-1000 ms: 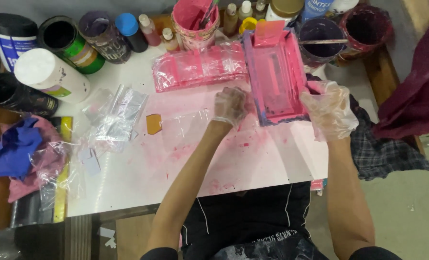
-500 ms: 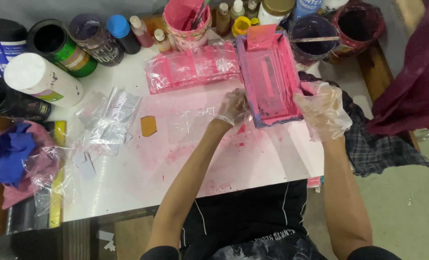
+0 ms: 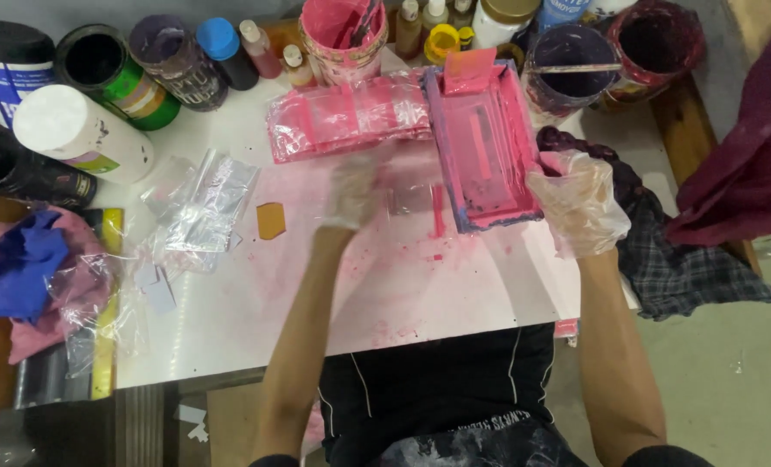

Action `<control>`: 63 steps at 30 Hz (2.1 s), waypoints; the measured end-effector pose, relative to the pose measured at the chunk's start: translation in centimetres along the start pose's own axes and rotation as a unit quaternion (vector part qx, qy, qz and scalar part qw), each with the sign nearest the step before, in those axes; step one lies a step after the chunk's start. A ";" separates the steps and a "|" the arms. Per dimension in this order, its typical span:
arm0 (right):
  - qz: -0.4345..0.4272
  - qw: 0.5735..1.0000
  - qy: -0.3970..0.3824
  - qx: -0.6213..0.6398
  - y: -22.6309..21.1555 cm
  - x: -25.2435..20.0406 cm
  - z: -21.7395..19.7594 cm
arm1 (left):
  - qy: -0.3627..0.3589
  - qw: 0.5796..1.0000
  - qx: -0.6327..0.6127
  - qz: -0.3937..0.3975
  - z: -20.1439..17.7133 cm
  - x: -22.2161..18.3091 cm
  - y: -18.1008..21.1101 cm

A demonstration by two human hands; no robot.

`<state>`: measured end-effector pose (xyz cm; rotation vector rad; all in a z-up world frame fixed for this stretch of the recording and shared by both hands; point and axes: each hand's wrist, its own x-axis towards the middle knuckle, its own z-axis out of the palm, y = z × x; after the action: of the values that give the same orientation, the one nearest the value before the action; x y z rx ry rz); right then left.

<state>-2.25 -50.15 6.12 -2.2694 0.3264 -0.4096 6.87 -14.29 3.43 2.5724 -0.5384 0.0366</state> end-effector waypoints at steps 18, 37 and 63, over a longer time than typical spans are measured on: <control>-0.009 0.999 0.042 -0.021 4.5 0.3 4.2 | -0.057 0.976 0.092 -0.187 -5.3 -9.8 -7.6; -0.111 0.991 0.026 0.070 -10.4 -9.0 6.2 | 0.323 0.931 0.166 -0.021 -4.9 -11.0 -3.6; -0.002 0.996 -0.029 0.083 -8.6 -11.8 11.2 | 0.279 0.945 -0.049 -0.163 1.2 -14.2 5.5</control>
<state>-7.81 -32.84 3.21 -2.1160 0.2492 -0.3589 -8.42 -13.95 3.22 2.3664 0.0956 0.5856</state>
